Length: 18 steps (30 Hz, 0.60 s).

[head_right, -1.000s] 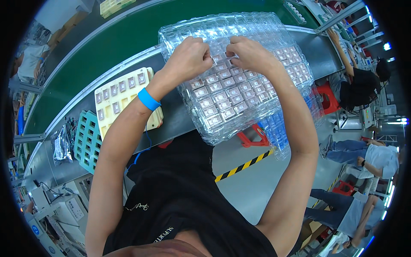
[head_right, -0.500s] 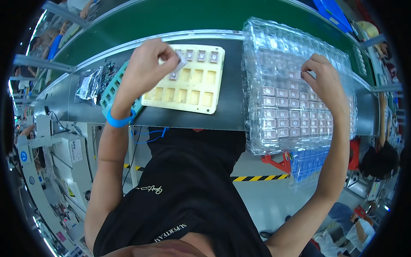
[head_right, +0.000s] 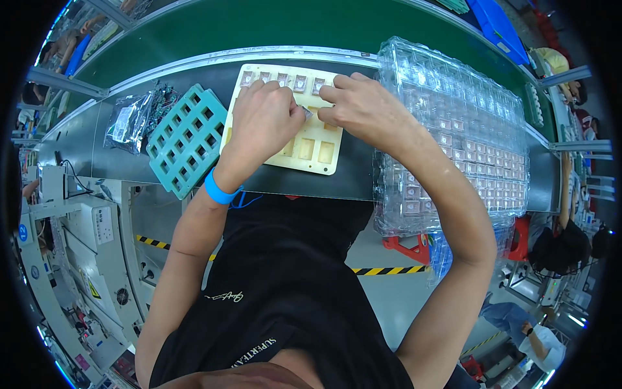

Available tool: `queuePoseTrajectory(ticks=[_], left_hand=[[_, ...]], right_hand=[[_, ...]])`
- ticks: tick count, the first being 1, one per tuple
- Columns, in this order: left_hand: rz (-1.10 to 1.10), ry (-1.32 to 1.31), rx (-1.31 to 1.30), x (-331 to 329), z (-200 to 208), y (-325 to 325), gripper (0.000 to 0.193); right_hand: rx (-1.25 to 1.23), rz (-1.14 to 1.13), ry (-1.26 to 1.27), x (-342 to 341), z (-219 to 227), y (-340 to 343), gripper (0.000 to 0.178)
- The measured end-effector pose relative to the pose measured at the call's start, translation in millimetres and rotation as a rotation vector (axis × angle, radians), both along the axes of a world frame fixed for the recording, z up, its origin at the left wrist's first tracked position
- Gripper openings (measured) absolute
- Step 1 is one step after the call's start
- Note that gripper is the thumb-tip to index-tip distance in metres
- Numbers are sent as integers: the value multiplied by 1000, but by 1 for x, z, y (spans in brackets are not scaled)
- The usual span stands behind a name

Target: Placing small electronic components into a component tray on an assembly line.

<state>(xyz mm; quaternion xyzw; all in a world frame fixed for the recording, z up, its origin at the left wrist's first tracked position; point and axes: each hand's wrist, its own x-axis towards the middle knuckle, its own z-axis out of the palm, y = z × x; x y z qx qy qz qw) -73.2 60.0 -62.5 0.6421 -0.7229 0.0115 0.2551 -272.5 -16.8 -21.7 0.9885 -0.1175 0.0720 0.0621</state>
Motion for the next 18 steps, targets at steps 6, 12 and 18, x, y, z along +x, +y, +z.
queuePoseTrajectory(ticks=[6,12,18], left_hand=[[-14,68,6,-2,-3,-1,21],[-125,406,123,25,2,-2,25],[-151,322,167,47,8,6,24]], right_hand=[[335,-180,-122,0,-7,4,20],[407,-339,-278,24,-21,27,46],[409,-409,-172,28,-19,28,36]])
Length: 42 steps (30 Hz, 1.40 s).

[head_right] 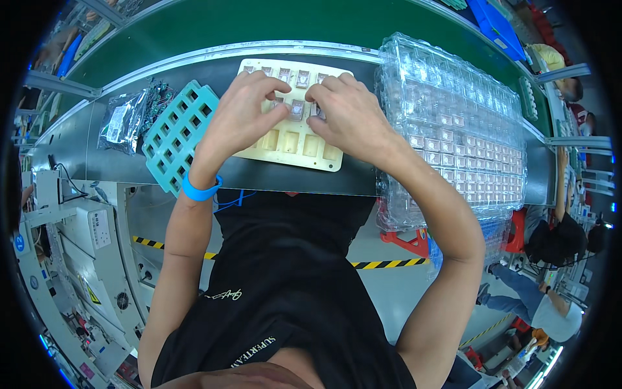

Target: Placing small electronic components into a component tray on an assembly line.

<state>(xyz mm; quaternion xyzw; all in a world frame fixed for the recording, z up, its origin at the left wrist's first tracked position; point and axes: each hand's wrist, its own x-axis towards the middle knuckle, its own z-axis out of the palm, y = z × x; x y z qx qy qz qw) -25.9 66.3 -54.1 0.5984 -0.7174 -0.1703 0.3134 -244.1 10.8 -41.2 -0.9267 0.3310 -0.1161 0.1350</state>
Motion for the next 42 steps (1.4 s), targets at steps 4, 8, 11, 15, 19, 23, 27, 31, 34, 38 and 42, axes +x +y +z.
queuePoseTrajectory(ticks=[4,8,11,15,19,23,27,31,34,38,42], left_hand=[[-145,-131,-92,-9,-6,-8,27],[-213,-152,-69,-7,-8,-19,29],[-200,-157,-45,-4,-6,-15,28],[-198,-136,-11,-1,3,-7,34],[-169,-87,-28,6,8,-6,33],[-63,-58,-51,29,16,1,26],[25,21,-161,54,17,5,17],[74,54,-164,66,8,12,18],[71,24,-66,62,2,20,20],[70,24,-65,62,-11,25,19],[106,70,-88,63,-15,28,18]], right_hand=[[-52,-29,44,7,9,4,37],[-65,-12,2,3,10,5,41],[-62,-85,-69,-14,16,4,36],[-55,-363,-185,-90,34,-12,20],[-88,-639,-39,-186,22,-41,17],[-19,-508,99,-204,18,-58,18],[22,-301,265,-211,6,-84,15],[-92,-387,275,-196,40,-71,9],[-187,-325,135,-144,71,-54,8],[-243,43,-14,-24,60,-26,8],[-312,372,4,62,28,-18,16]])
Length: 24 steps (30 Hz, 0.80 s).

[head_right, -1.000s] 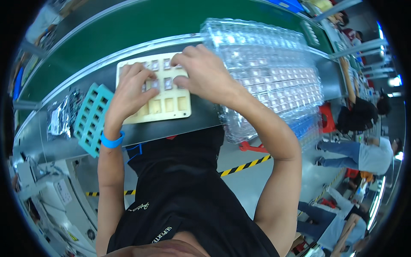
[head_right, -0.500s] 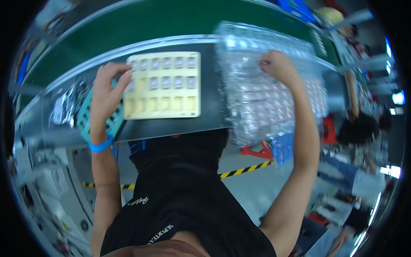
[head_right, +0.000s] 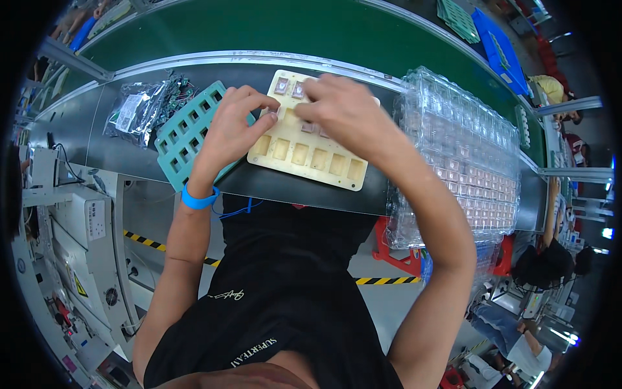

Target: Placing small electronic components into a component tray on an assembly line.

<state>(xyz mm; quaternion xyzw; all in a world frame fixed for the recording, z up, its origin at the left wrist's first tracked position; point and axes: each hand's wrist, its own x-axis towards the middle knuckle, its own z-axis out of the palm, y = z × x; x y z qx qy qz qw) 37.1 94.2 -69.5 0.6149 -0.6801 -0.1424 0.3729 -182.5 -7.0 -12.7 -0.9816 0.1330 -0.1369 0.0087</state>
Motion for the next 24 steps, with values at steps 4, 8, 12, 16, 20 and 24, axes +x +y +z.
queuePoseTrajectory(ticks=[4,8,12,16,20,24], left_hand=[[12,-8,-5,3,-3,3,19],[-38,-6,-6,-2,1,3,29],[-163,-155,-89,-13,0,-15,39],[-200,-316,-76,-6,7,-23,30],[-293,-456,-141,-6,17,-24,32],[-344,-544,-166,-2,15,-26,37]], right_hand=[[-43,66,47,23,-16,0,25],[13,-19,-7,11,-5,-3,28],[74,-227,-16,-40,9,4,30],[102,-444,-114,-115,16,6,24],[72,-779,-251,-220,16,12,17],[105,-1078,-302,-298,16,31,17]])
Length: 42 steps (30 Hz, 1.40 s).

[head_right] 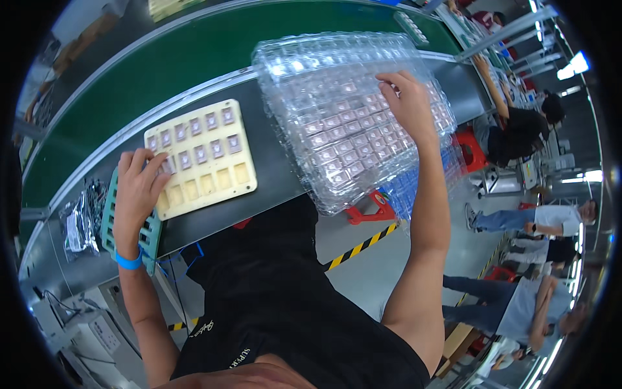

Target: Placing small electronic components into a component tray on an assembly line.

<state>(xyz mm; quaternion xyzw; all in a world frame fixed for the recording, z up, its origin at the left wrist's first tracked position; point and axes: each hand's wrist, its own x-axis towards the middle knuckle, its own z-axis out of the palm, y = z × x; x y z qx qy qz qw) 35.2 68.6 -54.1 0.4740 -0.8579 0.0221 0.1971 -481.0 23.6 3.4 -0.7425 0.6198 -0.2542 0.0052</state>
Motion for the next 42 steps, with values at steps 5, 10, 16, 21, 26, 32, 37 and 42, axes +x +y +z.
queuePoseTrajectory(ticks=[5,10,16,21,26,32,37,42], left_hand=[[-24,-80,25,-13,12,5,39],[-13,-176,66,-10,9,-2,40],[33,-220,33,-14,8,2,41],[74,-264,73,-20,16,5,43],[57,-55,113,-63,53,5,37],[-396,181,187,-189,74,-23,24],[-430,119,99,-248,31,-63,17],[-349,-18,110,-268,7,-74,12]], right_hand=[[30,-63,-15,-44,-22,11,19],[52,-16,-31,-60,-38,5,23],[77,-21,-32,-60,-43,3,24],[36,90,-38,-42,-44,3,22],[22,176,4,-25,-38,-9,18],[16,225,144,-18,-45,-47,15],[78,310,192,-6,-48,-68,14],[65,313,180,-4,-47,-67,13]])
